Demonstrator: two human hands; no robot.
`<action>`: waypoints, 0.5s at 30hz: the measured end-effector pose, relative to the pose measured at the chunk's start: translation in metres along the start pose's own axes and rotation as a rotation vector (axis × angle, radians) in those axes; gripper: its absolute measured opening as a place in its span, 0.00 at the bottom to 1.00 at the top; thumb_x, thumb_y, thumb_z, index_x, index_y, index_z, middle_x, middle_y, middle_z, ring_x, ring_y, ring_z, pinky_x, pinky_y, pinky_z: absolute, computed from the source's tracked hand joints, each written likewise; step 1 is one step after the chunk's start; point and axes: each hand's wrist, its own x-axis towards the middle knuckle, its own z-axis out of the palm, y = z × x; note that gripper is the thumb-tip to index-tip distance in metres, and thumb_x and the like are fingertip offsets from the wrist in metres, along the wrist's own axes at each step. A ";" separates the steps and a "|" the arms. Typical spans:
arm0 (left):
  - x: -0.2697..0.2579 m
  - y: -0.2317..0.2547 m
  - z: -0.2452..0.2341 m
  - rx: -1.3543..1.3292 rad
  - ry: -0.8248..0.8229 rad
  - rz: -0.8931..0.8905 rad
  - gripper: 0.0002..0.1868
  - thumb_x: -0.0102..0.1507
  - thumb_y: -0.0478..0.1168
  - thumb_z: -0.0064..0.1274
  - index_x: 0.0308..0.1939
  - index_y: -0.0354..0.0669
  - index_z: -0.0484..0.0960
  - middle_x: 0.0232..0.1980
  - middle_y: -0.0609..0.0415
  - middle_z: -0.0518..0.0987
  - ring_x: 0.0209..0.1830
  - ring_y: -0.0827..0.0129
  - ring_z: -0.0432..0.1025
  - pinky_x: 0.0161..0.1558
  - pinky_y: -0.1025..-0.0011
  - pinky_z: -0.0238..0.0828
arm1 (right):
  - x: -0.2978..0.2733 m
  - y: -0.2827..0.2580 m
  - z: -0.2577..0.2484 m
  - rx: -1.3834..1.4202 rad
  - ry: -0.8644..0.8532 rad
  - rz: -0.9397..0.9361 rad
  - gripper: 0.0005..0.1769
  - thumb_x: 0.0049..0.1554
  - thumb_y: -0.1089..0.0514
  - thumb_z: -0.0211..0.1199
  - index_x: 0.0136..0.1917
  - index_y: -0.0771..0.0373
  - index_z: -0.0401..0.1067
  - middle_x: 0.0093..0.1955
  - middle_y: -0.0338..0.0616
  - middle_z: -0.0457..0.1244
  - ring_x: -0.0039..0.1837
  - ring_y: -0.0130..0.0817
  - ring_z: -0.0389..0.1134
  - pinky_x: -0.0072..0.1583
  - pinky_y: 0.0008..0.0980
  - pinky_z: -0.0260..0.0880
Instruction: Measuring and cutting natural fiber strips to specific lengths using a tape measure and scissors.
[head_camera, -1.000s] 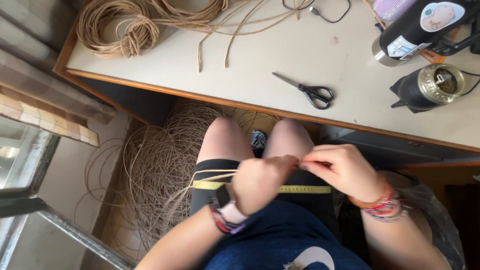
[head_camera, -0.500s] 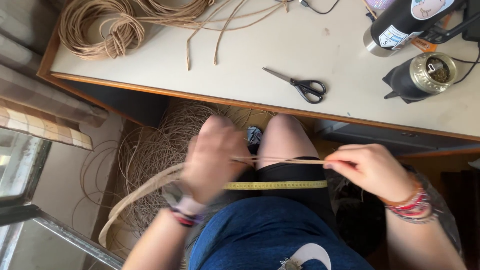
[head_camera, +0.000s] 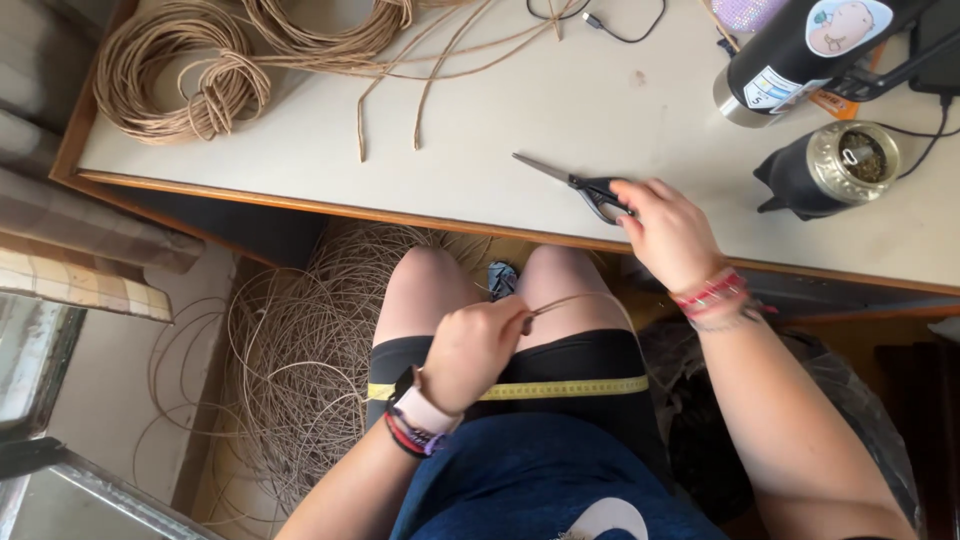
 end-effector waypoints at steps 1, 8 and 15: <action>0.001 -0.001 -0.010 0.000 0.000 -0.003 0.04 0.67 0.51 0.51 0.39 0.65 0.80 0.26 0.61 0.81 0.31 0.59 0.81 0.32 0.62 0.79 | 0.005 0.006 0.014 0.001 -0.001 -0.002 0.25 0.56 0.56 0.70 0.66 0.46 0.73 0.54 0.28 0.68 0.56 0.30 0.72 0.56 0.33 0.73; -0.007 -0.022 -0.063 -0.167 0.077 -0.096 0.07 0.68 0.46 0.52 0.35 0.59 0.83 0.22 0.64 0.81 0.32 0.60 0.80 0.38 0.64 0.80 | 0.021 0.005 0.038 -0.284 -0.025 -0.020 0.33 0.51 0.49 0.68 0.70 0.41 0.68 0.48 0.34 0.66 0.50 0.37 0.73 0.50 0.38 0.76; -0.019 -0.041 -0.088 -0.164 0.392 0.082 0.02 0.61 0.36 0.58 0.37 0.47 0.84 0.34 0.58 0.83 0.37 0.63 0.76 0.44 0.63 0.70 | -0.016 -0.095 -0.089 1.116 -0.605 0.367 0.19 0.57 0.64 0.61 0.63 0.63 0.73 0.36 0.50 0.74 0.34 0.33 0.70 0.26 0.30 0.69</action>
